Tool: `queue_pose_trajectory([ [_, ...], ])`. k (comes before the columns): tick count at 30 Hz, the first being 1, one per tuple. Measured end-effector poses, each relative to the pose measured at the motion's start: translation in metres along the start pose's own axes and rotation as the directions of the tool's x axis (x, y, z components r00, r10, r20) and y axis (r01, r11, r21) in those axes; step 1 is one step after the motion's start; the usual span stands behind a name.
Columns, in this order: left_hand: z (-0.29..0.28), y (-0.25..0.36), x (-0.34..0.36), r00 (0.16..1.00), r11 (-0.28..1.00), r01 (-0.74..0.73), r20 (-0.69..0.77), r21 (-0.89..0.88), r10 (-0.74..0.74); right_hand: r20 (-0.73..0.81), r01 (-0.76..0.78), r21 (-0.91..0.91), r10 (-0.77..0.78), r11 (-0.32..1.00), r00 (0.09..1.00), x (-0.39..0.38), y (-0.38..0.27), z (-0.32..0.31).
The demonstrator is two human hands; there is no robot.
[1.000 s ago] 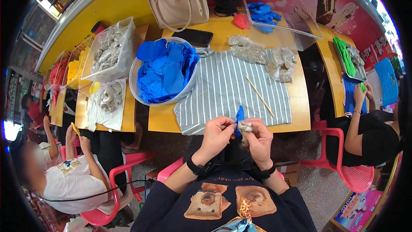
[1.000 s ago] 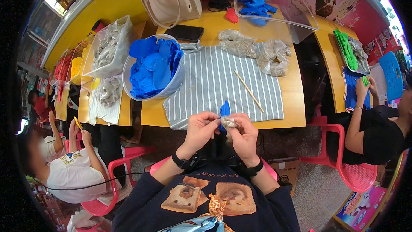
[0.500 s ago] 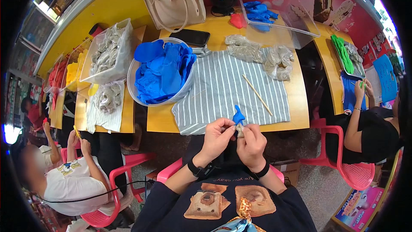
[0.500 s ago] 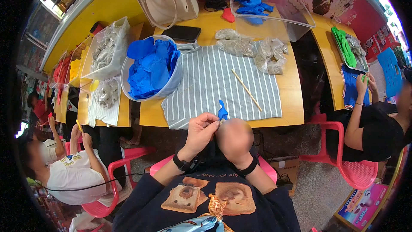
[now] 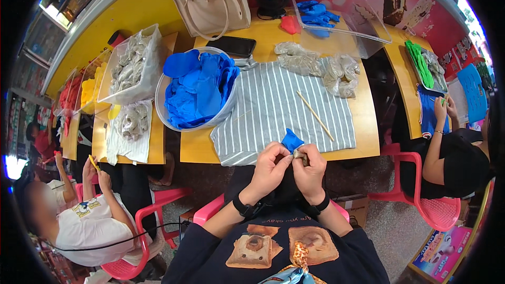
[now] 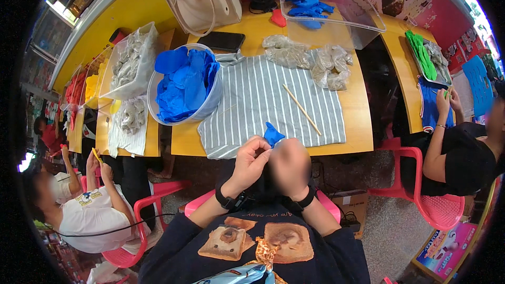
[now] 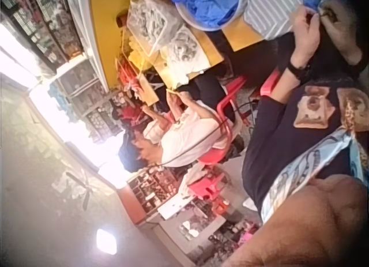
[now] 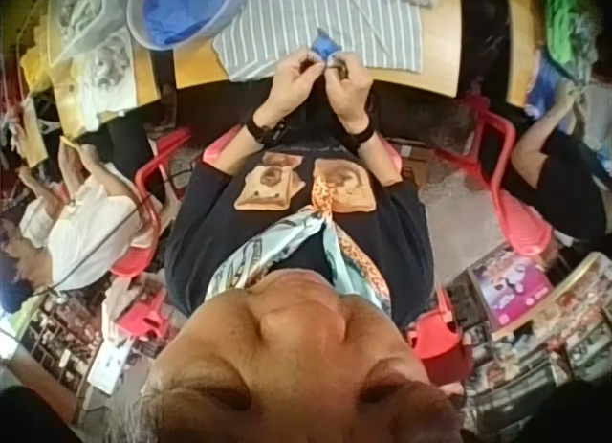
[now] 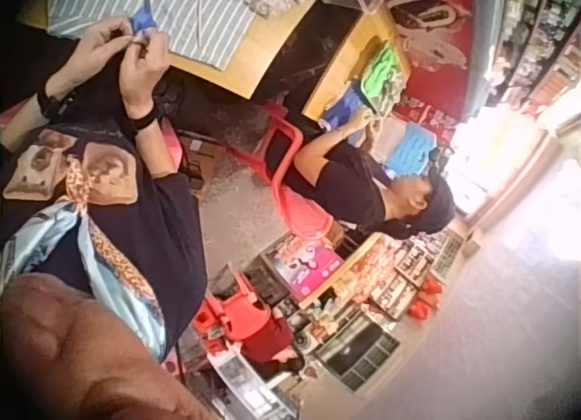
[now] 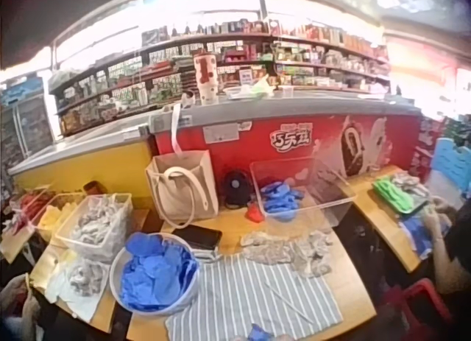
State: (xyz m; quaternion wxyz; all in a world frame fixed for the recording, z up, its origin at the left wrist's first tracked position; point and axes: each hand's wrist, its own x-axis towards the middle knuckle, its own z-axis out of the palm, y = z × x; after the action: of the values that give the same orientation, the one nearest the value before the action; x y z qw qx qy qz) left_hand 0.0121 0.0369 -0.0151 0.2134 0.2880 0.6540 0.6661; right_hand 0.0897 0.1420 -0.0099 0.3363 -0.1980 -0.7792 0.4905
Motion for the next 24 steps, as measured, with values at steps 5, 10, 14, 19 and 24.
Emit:
queue_pose_trajectory([
  [5, -0.005, 0.003, 0.004, 0.985, 0.957, 0.162, -0.016, -0.242, -0.171, 0.131, 0.044, 0.179, -0.068, 0.983, 0.989, 0.010, -0.005, -0.009],
  [10, -0.018, 0.009, 0.007, 0.946, 0.873, 0.324, 0.138, -0.365, -0.293, 0.150, -0.006, 0.180, -0.022, 0.984, 0.988, 0.011, -0.006, -0.011],
  [14, -0.021, 0.008, 0.008, 0.952, 0.873, 0.295, 0.202, -0.388, -0.232, 0.104, -0.024, 0.212, 0.002, 0.977, 0.995, 0.006, -0.003, -0.006],
  [19, -0.006, 0.013, -0.001, 0.991, 0.976, 0.119, 0.079, -0.185, -0.106, -0.003, -0.031, 0.134, 0.032, 0.991, 0.999, 0.005, -0.004, 0.001],
  [24, -0.009, 0.021, 0.002, 1.000, 0.999, -0.001, -0.002, 0.032, 0.001, 0.141, 0.034, 0.091, -0.046, 0.995, 0.989, 0.015, -0.005, -0.005],
])
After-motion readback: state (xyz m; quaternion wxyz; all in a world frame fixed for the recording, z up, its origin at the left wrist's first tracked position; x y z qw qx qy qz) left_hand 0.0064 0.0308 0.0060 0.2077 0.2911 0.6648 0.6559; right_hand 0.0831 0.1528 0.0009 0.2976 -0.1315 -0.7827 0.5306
